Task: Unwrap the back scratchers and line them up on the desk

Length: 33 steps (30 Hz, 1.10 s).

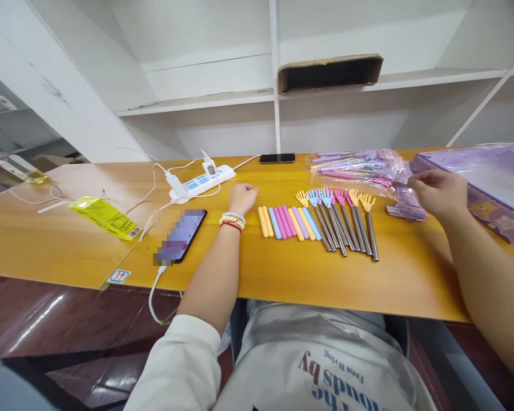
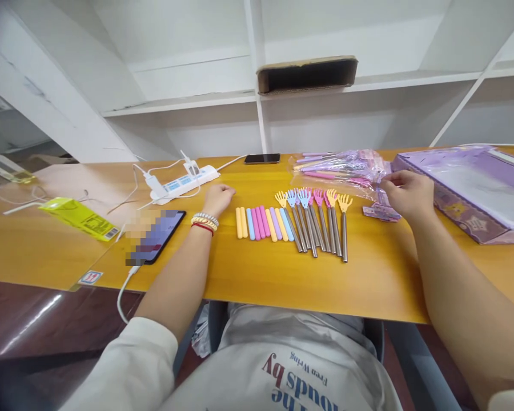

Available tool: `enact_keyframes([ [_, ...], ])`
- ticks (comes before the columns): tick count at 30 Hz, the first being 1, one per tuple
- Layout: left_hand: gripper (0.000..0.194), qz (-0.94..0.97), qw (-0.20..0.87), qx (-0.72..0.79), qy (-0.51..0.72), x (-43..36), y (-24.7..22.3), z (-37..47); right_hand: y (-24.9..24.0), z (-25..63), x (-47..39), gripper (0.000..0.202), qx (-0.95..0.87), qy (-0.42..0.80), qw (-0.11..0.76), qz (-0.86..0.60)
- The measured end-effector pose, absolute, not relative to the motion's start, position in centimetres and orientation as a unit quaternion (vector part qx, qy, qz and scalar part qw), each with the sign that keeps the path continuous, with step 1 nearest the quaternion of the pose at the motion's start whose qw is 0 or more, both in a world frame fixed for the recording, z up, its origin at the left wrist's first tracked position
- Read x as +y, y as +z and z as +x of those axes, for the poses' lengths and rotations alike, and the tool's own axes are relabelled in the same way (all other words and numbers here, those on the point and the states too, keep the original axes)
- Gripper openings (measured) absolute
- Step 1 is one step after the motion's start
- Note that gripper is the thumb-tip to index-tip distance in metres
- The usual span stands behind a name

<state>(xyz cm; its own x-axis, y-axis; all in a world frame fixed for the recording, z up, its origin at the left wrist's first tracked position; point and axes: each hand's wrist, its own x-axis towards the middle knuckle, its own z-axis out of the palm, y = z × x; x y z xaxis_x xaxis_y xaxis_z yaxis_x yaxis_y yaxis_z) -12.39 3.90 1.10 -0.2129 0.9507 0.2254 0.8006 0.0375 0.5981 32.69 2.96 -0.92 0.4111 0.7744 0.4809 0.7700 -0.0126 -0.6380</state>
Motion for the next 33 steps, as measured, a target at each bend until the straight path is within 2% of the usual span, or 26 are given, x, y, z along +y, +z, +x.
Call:
enact_keyframes([
  [12, 0.026, 0.632, 0.077, 0.725, 0.264, 4.0, 1.6, -12.1, -0.4, 34.6, 3.0, 0.012, -0.470, 0.079, 0.552, -0.684],
  [15, 0.025, 0.627, 0.078, 0.732, 0.255, 4.3, 1.5, -12.3, -0.3, 34.5, 2.8, 0.014, -0.471, 0.094, 0.556, -0.678],
  [25, 0.021, 0.644, 0.054, 0.685, 0.338, 3.3, 2.2, -11.0, 2.1, 31.0, 3.3, 0.022, -0.596, -0.077, 0.472, -0.646],
  [30, 0.021, 0.646, 0.056, 0.688, 0.326, 3.2, 1.9, -10.9, 3.5, 30.4, 8.0, 0.028, -0.648, -0.066, 0.323, -0.686],
  [33, 0.020, 0.635, 0.057, 0.702, 0.318, 3.6, 1.6, -11.4, 4.4, 31.2, 9.5, 0.026, -0.627, -0.043, 0.291, -0.721],
])
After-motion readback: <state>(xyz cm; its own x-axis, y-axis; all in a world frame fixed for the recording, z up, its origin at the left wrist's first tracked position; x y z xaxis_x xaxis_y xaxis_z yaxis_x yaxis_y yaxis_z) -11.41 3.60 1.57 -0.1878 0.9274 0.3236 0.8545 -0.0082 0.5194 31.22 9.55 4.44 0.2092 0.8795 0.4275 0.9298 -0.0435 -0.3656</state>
